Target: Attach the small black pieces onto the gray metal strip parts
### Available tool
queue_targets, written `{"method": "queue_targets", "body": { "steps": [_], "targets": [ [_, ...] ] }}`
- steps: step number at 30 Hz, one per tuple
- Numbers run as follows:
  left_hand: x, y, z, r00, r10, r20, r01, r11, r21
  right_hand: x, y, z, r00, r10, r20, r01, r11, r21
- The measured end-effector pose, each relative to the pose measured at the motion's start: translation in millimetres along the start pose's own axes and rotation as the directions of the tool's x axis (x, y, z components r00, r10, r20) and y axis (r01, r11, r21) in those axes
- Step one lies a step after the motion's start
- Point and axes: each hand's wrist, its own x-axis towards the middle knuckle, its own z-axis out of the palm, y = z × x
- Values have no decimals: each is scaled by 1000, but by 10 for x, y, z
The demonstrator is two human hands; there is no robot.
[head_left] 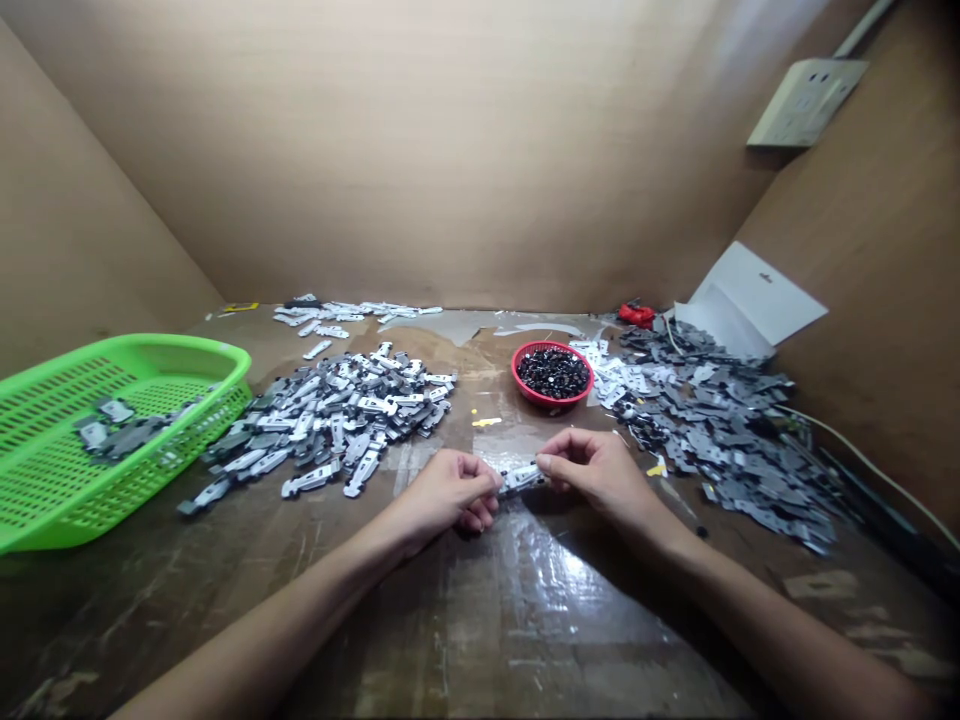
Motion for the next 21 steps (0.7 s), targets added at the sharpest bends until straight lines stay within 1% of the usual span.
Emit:
{"method": "queue_targets", "body": {
  "steps": [5, 8, 10, 13, 15, 17, 19, 21],
  "targets": [
    [2, -21, -4, 1000, 13, 0, -13, 1000, -2, 8, 13, 20, 1000, -2, 6, 2, 1000, 1],
    [3, -34, -14, 1000, 12, 5, -12, 1000, -8, 6, 20, 41, 1000, 19, 14, -19, 1000, 22],
    [2, -36, -22, 1000, 2, 5, -2, 1000, -19, -3, 26, 52, 1000, 29, 0, -29, 999, 31],
    [-3, -31, -31, 1000, 1, -2, -1, 999, -49, -21, 35, 51, 999, 7, -49, -8, 1000, -22],
    [-6, -24, -31, 1000, 6, -11, -6, 998, -65, -29, 43, 41, 998, -20, -66, 15, 997, -74],
    [-9, -16, -26, 1000, 14, -19, -16, 997, -72, -29, 53, 29, 997, -29, -73, 23, 996, -87],
    [-12, -5, -18, 999, 38, -26, -40, 997, -67, -22, 66, 20, 998, 3, -69, -7, 999, -51],
    [-18, 7, -11, 997, 74, -27, -75, 996, -53, -12, 84, 11, 996, 69, -47, -68, 997, 32]
  ]
}}
